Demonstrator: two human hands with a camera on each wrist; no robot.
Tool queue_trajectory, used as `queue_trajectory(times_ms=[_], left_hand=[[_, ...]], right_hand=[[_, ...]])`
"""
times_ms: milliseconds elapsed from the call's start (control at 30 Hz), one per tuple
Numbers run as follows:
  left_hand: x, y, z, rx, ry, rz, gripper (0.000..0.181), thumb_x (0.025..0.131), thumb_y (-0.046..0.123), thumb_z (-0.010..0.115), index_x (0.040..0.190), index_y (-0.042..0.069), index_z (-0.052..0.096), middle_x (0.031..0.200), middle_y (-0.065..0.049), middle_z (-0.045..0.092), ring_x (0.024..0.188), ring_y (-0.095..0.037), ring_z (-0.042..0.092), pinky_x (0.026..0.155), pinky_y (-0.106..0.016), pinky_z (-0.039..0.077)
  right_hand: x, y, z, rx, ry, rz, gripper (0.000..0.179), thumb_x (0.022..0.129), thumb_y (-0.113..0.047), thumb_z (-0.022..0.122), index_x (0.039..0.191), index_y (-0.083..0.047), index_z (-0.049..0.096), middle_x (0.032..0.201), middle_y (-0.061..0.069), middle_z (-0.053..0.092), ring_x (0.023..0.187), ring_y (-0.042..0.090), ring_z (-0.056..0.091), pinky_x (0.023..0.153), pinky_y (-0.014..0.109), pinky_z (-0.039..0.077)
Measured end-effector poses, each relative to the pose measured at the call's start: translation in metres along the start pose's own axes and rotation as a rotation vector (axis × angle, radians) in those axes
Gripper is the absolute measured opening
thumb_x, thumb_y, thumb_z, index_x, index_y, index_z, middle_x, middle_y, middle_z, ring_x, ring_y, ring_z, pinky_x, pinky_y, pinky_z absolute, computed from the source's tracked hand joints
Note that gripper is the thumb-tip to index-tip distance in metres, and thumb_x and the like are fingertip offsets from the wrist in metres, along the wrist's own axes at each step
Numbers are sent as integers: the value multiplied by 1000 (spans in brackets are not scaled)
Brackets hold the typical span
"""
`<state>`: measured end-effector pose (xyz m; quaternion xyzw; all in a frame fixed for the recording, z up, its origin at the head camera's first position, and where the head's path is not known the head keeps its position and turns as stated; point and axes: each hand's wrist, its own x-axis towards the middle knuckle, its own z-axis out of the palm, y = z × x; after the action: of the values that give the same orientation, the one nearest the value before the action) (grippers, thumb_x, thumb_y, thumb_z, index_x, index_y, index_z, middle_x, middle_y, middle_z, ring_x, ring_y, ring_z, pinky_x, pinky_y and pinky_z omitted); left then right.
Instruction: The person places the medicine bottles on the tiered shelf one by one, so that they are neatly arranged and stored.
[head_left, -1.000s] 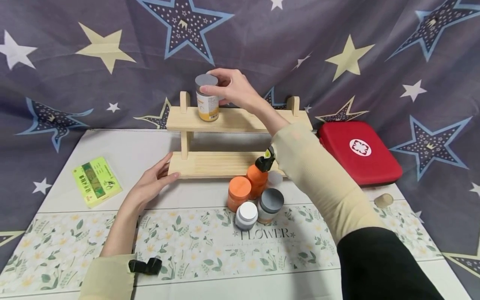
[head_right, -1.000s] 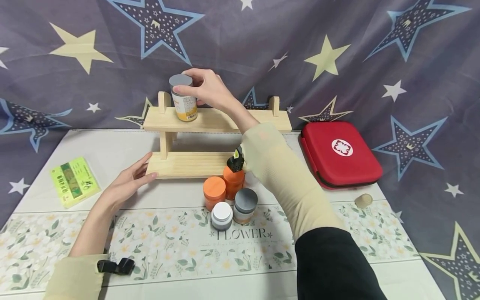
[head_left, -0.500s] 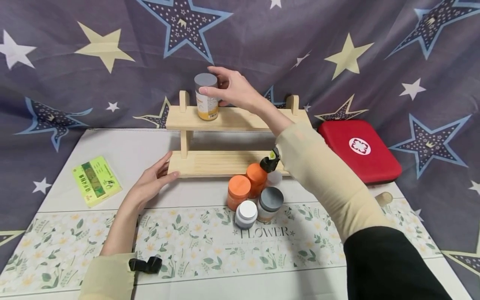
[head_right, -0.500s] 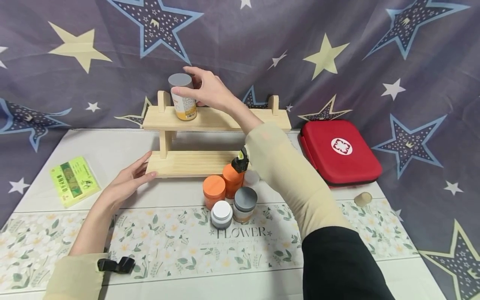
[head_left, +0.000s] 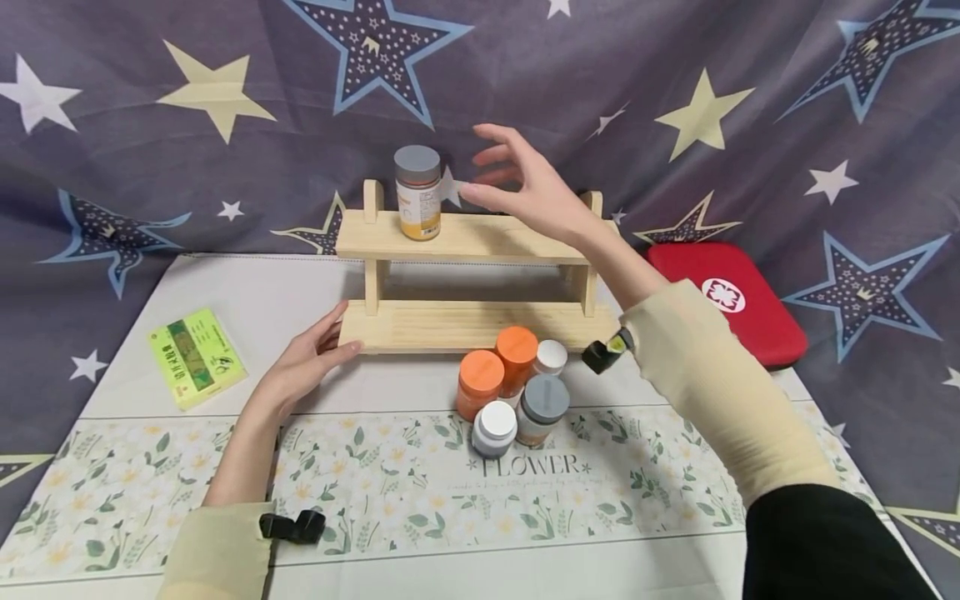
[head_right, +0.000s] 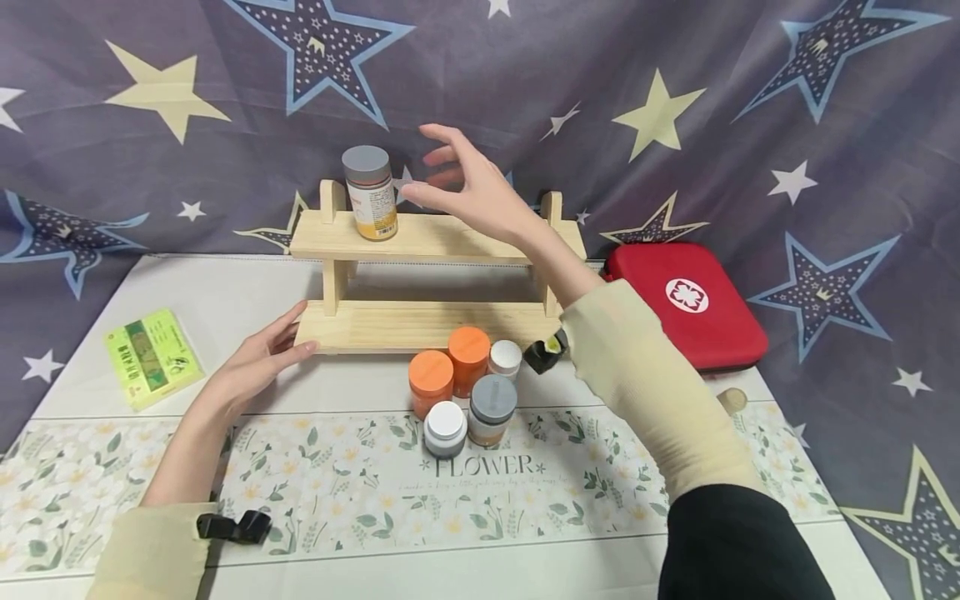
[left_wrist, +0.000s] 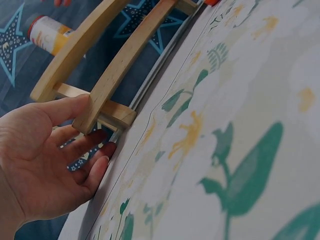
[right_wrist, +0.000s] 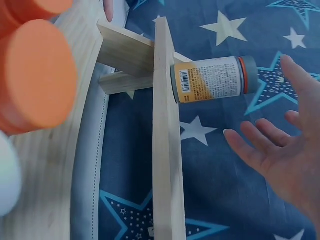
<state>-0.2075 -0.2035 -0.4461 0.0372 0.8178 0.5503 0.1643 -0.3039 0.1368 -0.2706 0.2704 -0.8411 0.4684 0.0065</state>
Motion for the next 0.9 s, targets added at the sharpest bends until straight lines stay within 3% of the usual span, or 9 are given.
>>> queue_trajectory(times_ms=[133,433,667,900], left_hand=[[0,0,0,1,2,-4,87,102,33,64,166,29,5,169,-19,29,156,-38,29,129,-56,23],[0,0,0,-1,4,-6,87,102,34,64,166,29,6,169,-19,30,155,-39,30,128,-56,24],[0,1,-1,-1,4,-4,87,102,34,64,167,28,6,169,-19,30,155,-38,30,128,-56,24],[0,1,0,-7,5,-7,86,103,32,64,167,28,7,168,-19,31,155,-38,31,129,-55,24]], right_hand=[[-20,6,-5,46,73,-24,63,94,-21,74,149,-17,45,135,12,61,119,21,66,105,39,52],[-66,29,-10,102,148,-82,33,93,-12,74,125,-6,67,117,11,70,100,17,69,86,24,59],[-100,48,-5,179,193,-95,33,92,0,73,122,7,65,108,12,72,89,15,72,79,26,63],[-134,76,-1,170,175,-16,32,92,-1,74,123,3,66,107,9,74,89,12,74,80,24,62]])
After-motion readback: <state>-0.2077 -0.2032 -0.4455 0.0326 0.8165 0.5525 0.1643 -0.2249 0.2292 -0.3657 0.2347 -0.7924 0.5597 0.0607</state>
